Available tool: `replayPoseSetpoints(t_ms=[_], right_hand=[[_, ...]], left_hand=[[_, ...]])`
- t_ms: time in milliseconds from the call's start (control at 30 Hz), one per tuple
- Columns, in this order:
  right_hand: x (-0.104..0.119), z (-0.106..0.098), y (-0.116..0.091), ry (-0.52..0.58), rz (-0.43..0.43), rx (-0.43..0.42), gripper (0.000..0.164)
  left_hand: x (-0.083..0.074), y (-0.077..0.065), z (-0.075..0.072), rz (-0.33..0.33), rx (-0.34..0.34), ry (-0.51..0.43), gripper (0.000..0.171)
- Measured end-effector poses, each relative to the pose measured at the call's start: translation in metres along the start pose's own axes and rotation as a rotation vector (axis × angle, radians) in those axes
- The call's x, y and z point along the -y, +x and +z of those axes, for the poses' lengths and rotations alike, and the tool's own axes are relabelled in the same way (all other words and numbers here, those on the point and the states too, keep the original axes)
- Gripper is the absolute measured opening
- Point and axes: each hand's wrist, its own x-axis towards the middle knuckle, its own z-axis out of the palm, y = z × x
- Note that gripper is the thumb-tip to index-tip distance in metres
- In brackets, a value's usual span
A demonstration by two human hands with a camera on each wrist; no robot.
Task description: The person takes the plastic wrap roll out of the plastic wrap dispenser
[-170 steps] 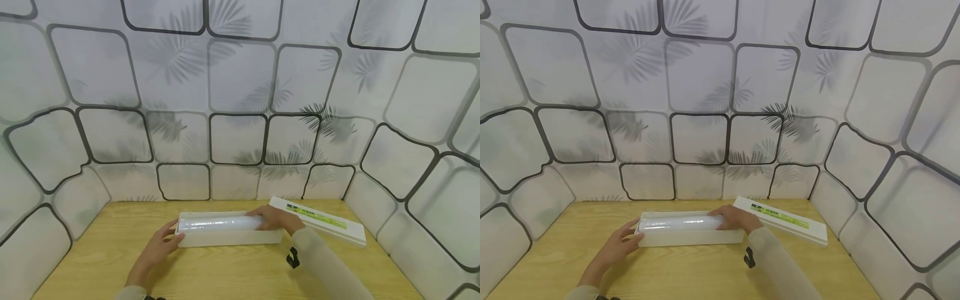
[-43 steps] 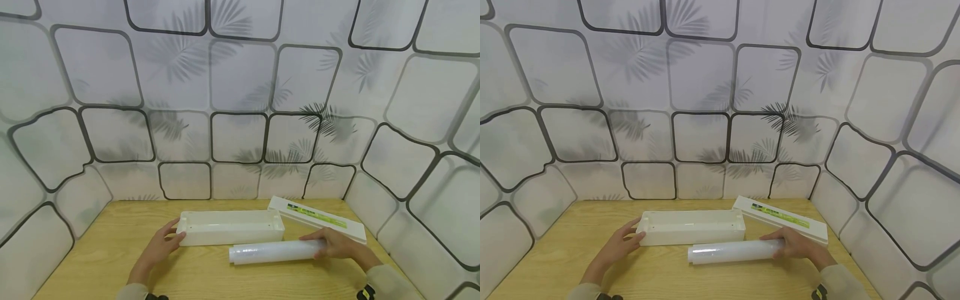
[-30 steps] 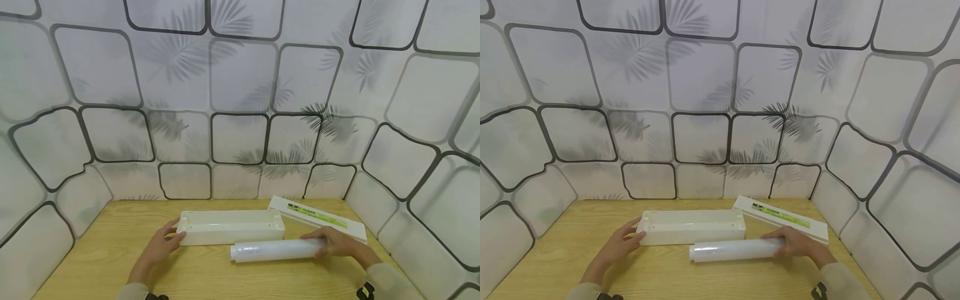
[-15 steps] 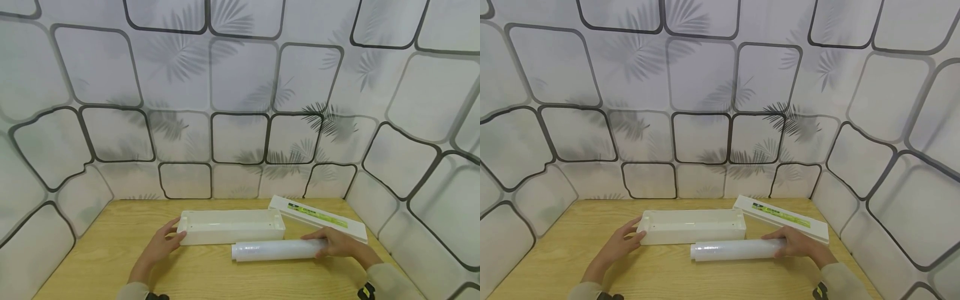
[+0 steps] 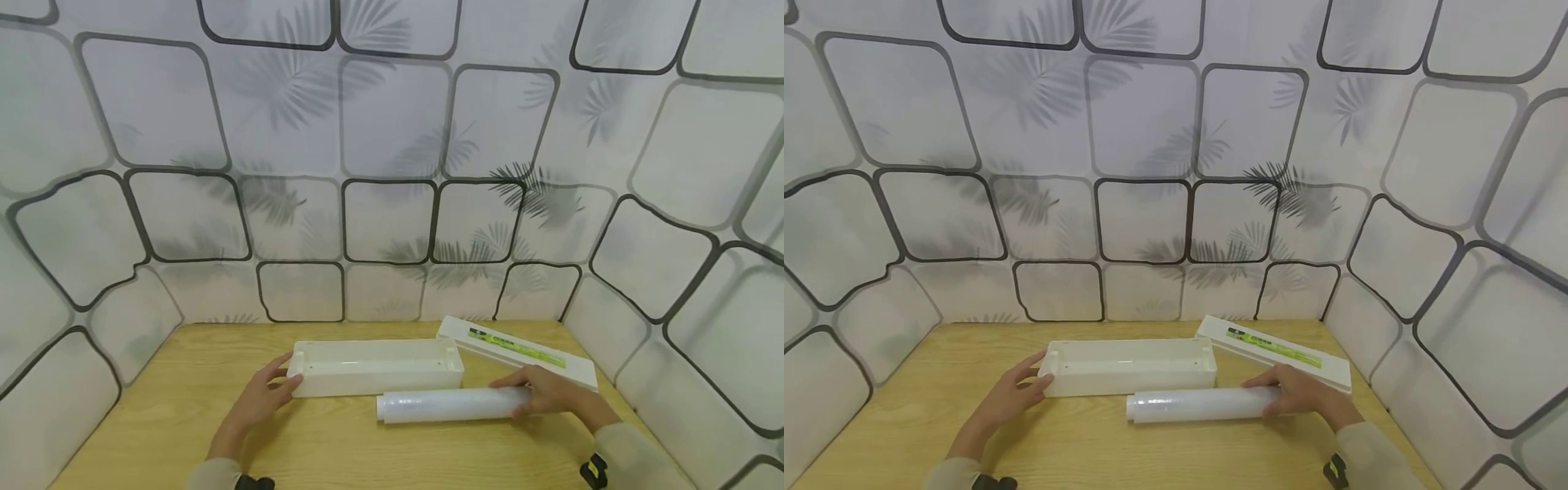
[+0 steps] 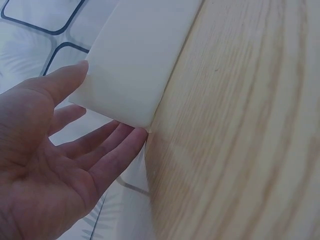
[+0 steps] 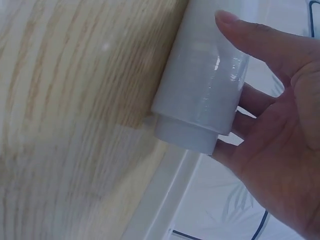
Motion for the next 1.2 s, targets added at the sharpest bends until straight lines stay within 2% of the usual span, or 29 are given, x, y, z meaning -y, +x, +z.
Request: replayPoseSetpoints(t_ms=[267,433,733,933,1200], right_hand=[[0.004,-0.002,0.004,0.051,0.077,0.032,0.053],[0.002,0.002,0.008,-0.011,0.041,0.008,0.048],[0.017,0.004,0.027,-0.074,0.175,0.037,0.046],[0.026,0.005,0.037,-0.094,0.161,0.041,0.046],[0.027,0.008,0.039,-0.125,0.155,0.025,0.041]], left_hand=[[0.001,0.001,0.002,0.008,-0.004,-0.016,0.068],[0.002,0.001,0.003,0.005,-0.019,-0.015,0.067],[0.0,0.0,0.0,0.02,-0.007,-0.009,0.068],[0.001,0.001,-0.001,0.014,-0.013,-0.019,0.068],[0.003,0.002,0.0,0.027,-0.005,-0.016,0.067]])
